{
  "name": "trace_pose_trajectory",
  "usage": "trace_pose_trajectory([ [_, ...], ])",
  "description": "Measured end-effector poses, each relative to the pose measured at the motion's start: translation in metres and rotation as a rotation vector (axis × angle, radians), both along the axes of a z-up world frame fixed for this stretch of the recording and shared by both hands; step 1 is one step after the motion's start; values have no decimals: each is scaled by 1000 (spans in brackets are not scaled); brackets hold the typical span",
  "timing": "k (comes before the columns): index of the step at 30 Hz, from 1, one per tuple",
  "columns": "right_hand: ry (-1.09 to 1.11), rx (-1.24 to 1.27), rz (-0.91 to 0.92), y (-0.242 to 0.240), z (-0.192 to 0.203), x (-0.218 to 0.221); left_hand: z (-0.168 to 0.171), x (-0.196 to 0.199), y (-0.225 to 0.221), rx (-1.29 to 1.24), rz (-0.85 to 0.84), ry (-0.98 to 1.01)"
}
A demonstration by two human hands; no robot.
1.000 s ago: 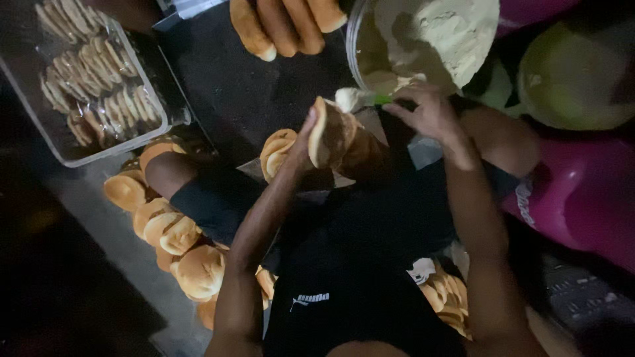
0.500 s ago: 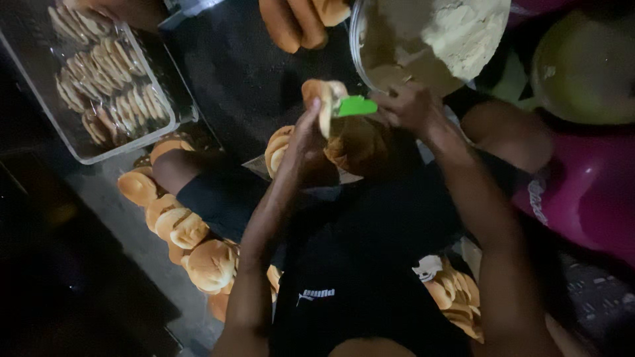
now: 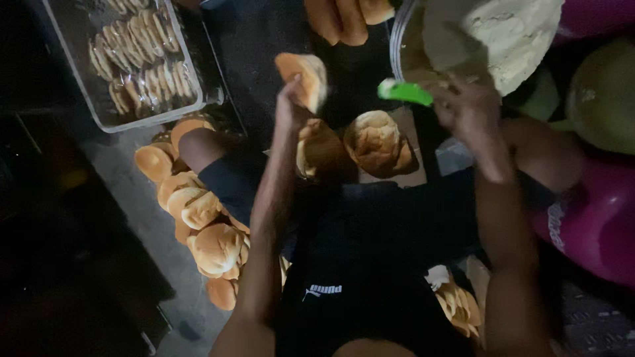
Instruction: The person uses a spatula to spread a white substance onto the inside of bread buns, handling the buns one by one from a large pile and placing them on their lap.
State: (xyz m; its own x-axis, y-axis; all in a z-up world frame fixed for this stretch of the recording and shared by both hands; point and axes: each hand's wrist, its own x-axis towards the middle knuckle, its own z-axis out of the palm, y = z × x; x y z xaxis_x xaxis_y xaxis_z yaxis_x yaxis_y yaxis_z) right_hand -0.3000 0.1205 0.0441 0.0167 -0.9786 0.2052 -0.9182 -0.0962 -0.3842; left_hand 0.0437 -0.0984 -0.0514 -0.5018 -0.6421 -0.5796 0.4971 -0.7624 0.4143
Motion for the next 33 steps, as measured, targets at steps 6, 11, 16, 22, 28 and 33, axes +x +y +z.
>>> trace_pose_trajectory([
  [6,3,126,-178,11,10,-12,-78,7,-14,-877,-162,-1078],
  [11,96,70,-145,15,26,-12,-92,-42,1,-1628,-1077,-2007],
  [16,-100,101,-188,12,29,-29,-40,-37,-60,-1435,-1143,-1773],
  [22,-141,296,-386,15,17,-42,-18,-42,-113,-1367,-785,-1579],
  [28,17,458,-548,42,10,-59,-59,-71,42,-1623,-1093,-1343],
  [33,121,984,-578,21,-61,-60,-40,-62,154,-1989,-1371,-1095],
])
